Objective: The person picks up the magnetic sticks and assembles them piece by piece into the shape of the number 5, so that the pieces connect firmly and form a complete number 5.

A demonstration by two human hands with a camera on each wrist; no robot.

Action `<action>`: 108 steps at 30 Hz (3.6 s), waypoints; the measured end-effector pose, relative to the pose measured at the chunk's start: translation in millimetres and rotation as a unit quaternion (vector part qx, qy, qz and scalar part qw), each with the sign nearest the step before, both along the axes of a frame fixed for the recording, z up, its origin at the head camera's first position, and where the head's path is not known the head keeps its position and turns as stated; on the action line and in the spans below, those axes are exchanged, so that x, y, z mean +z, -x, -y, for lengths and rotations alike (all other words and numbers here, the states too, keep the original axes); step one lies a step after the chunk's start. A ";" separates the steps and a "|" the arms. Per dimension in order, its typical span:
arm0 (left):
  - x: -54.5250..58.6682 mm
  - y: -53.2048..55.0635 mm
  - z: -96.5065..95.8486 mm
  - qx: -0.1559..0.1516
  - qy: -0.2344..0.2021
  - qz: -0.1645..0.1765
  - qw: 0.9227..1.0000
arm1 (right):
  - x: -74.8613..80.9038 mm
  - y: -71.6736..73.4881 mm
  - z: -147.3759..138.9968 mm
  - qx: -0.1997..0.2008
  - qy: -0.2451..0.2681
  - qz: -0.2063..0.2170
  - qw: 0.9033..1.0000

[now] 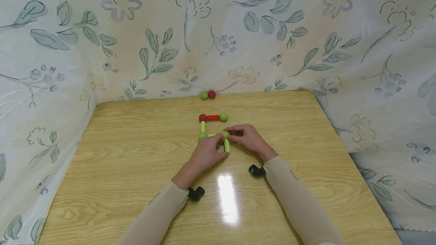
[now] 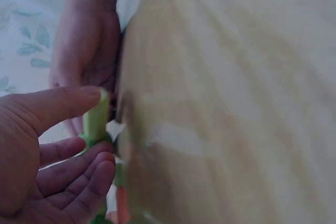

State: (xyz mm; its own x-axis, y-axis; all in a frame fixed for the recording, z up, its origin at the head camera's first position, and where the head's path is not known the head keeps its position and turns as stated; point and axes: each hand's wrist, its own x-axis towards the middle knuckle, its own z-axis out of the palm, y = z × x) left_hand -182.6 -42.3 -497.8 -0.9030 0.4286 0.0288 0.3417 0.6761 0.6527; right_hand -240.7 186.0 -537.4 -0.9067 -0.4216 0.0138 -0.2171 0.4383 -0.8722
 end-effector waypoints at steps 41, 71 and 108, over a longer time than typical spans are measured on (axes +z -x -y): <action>19.1 73.3 93.8 0.185 -0.092 0.021 0.978 | -4.5 -1.1 -2.2 0.002 -0.023 -0.018 1.000; 25.9 119.9 83.2 0.215 -0.085 0.005 0.973 | -4.3 -2.2 1.3 0.003 -0.032 -0.015 0.999; 19.8 183.9 59.4 0.248 -0.037 0.039 0.967 | -6.2 -1.4 3.3 -0.002 -0.013 -0.023 1.000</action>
State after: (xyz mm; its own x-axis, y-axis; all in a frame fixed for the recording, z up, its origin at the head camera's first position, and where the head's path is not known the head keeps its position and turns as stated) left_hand -366.5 -101.7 -478.0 -0.9977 -0.0578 -0.0345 -0.0650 0.6948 0.7162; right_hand -239.3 182.7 -543.6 -0.9067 -0.4193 0.0446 -0.2552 0.4616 -0.8496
